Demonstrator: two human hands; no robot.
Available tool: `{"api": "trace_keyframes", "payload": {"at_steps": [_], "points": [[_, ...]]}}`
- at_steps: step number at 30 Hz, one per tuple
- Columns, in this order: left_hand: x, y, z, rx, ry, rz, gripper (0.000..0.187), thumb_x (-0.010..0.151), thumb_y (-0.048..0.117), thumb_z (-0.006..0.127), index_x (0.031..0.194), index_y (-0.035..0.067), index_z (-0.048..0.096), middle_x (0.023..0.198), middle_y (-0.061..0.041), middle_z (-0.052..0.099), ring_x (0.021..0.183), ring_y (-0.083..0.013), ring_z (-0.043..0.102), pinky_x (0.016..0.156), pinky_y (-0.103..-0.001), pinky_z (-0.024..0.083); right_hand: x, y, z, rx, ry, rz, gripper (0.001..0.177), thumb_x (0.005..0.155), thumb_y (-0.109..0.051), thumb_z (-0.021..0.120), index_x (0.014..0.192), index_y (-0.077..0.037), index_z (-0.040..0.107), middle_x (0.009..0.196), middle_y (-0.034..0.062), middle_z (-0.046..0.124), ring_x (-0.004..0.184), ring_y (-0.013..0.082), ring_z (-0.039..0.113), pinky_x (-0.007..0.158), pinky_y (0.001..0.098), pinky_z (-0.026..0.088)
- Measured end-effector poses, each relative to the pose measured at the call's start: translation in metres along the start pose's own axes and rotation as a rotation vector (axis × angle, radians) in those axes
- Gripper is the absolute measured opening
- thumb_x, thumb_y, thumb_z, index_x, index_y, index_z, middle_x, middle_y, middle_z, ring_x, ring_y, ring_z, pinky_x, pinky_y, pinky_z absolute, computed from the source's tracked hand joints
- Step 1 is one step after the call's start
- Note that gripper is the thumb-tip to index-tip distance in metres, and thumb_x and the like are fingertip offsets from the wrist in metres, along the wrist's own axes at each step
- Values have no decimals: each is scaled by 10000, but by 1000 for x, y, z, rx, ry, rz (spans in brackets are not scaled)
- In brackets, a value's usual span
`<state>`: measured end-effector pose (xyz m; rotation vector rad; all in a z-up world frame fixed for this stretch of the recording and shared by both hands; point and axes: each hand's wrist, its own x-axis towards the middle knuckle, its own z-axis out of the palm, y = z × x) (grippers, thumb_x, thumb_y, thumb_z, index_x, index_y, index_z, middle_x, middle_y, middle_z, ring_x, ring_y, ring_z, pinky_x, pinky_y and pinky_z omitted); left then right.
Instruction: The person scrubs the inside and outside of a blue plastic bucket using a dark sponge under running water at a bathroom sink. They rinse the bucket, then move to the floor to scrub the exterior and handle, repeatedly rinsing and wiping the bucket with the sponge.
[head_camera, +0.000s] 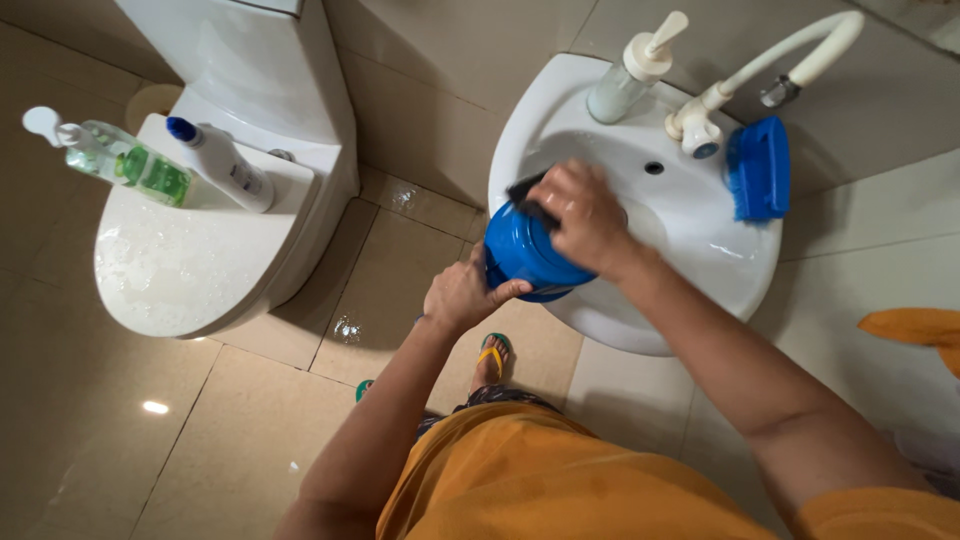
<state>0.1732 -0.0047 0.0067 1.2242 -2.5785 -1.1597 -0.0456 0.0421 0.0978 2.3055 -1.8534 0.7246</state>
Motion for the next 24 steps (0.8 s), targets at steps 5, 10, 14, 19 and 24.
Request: {"api": "trace_keyframes", "payload": {"at_steps": [5, 10, 14, 19, 24], "points": [[3, 1, -2, 29, -23, 14, 1279, 629, 959, 440, 1481, 5, 402, 879, -263, 731, 872, -457, 722, 746, -536, 586, 8, -9, 0, -26, 11, 15, 261, 700, -5, 681, 950, -76, 706, 975, 95, 631, 1020, 340, 586, 876, 487, 446], [-2, 2, -2, 62, 21, -9, 1237, 643, 981, 425, 1404, 7, 484, 909, -260, 731, 872, -461, 722, 740, -532, 593, 0, -4, 14, -24, 42, 9, 231, 772, 14, 663, 977, -80, 712, 1015, 117, 647, 1027, 361, 600, 896, 475, 487], [-5, 9, -6, 80, 4, 6, 1243, 603, 987, 427, 1417, 50, 486, 898, -252, 733, 863, -453, 722, 728, -525, 591, -15, 24, 2, 116, 89, 239, 139, 892, -43, 740, 1029, -34, 718, 989, 141, 639, 963, 378, 632, 842, 445, 507], [-11, 11, 0, 96, -82, 17, 1287, 607, 991, 378, 1480, 47, 403, 844, -229, 734, 806, -430, 738, 689, -509, 602, -54, 38, -23, 475, 107, 515, 185, 922, -5, 744, 1096, -62, 720, 982, 84, 665, 913, 276, 663, 835, 349, 523], [-5, 11, -3, 171, -90, 47, 1273, 652, 980, 360, 1492, 24, 389, 812, -228, 736, 789, -421, 741, 671, -505, 602, -38, 45, -25, 406, -48, 235, 257, 849, 39, 745, 1076, -81, 749, 1020, 96, 615, 972, 258, 639, 872, 338, 523]]}}
